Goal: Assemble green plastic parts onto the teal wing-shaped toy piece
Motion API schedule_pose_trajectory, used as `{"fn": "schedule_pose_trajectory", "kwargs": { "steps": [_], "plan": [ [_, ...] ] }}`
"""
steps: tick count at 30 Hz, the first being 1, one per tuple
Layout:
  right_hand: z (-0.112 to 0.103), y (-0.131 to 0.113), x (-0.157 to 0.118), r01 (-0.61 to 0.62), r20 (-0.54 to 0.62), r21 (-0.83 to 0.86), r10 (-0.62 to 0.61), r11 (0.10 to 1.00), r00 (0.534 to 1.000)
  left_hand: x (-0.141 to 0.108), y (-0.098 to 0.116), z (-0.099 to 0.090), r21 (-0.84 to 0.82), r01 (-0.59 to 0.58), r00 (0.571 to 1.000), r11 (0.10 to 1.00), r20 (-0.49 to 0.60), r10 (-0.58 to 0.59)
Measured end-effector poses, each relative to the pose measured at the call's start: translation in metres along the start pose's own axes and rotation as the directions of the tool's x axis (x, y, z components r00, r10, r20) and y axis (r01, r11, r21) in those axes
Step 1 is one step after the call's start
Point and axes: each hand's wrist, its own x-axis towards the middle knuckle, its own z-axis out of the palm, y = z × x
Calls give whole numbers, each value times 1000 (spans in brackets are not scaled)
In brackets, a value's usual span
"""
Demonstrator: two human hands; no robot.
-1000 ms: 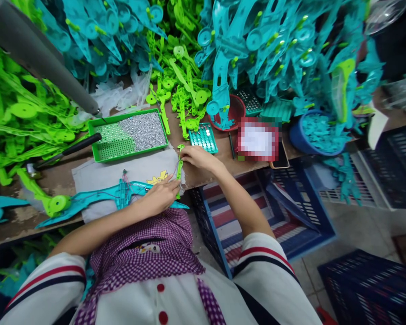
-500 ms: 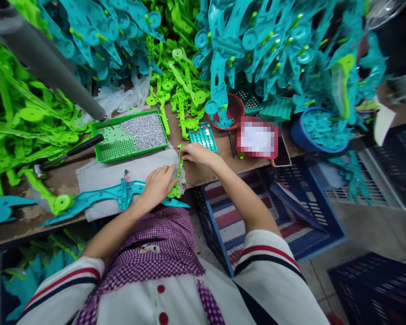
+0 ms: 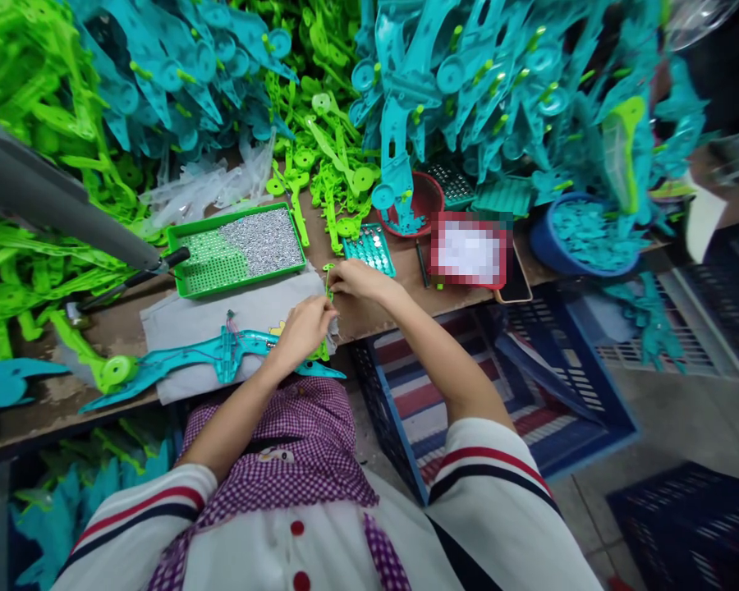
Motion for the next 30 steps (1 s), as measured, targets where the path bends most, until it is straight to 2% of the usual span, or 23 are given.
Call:
{"fn": "schedule_pose_trajectory", "kwargs": {
  "steps": [4,8,13,20,25,30],
  "plan": [
    [-3,-3,0,-23,22,-28,23,999,999,17,17,10,-36,33,999,999,44,-32],
    [-2,-3,0,-27,13,-39,28,999,1000,16,23,25,85,63,994,994,89,-71],
    [-1,-1,2,-18,31,-20,18,1000,999,-8,3,22,179,22,997,984,71,-35],
    [0,0,1,-20,15,12,19,1000,1000,-13,-30,12,58,-12,1000,998,-1,12],
    [4,1,-3,-24,-4,-17,24,1000,1000,-10,-33,14,-4,3,999,1000,-39,-3],
    [2,3,-1,15,29,-37,-14,999,999,-10,-31,13,-9,22,999,1000,-30,-22]
  ]
}}
